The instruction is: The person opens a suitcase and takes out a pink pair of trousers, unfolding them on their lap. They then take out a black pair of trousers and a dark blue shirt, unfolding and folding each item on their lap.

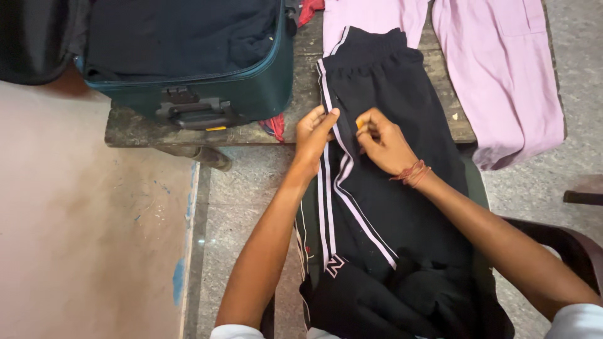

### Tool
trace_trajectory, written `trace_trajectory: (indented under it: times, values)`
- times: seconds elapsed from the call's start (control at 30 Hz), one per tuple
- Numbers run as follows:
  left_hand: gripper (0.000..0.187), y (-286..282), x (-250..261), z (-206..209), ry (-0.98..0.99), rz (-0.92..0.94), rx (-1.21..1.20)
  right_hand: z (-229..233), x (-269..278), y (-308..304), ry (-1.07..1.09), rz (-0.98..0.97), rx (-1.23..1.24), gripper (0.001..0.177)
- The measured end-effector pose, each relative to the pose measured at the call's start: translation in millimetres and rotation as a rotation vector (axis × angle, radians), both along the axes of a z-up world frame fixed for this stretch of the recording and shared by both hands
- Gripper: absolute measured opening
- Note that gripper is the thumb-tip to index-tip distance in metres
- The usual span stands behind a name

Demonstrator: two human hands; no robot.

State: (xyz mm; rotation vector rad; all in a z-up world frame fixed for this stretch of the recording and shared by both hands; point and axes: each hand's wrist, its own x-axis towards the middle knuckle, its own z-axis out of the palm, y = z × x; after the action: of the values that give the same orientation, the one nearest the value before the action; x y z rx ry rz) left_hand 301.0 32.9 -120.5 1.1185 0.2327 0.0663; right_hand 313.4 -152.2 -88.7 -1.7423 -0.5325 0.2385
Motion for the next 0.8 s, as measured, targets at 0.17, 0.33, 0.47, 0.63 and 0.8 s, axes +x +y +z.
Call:
trace_trajectory:
  times: [0.17, 0.33, 0.47, 0.63, 0.8]
  values:
    - [0.014, -8.1, 1.2, -15.2, -0.171, 0.050, 0.219, 35.5, -1.9, 19.2, -0.487, -0.250, -0.260, 0.043]
    - [0.013, -9.3, -1.2, -2.7, -0.182, 0.113, 0.510, 44.2, 22.0, 18.6, -0.508, -0.089, -0.220, 0.036]
    - [0.010, -13.2, 0.9, -7.3, -0.223, 0.152, 0.477, 32.8, 25.4, 15.1, -0.472, -0.029, -0.108, 0.030]
    - [0.009, -9.4, 2.8, -7.7, -0.292, 0.131, 0.326, 32.9, 26.5, 8.9, -0.358, -0.080, -0.100, 0.018]
    - [0.007, -13.7, -1.3, 4.5, -0.342, 0.069, 0.350, 45.4, 18.7, 11.0, -0.410, -0.116, -0.163, 0.032]
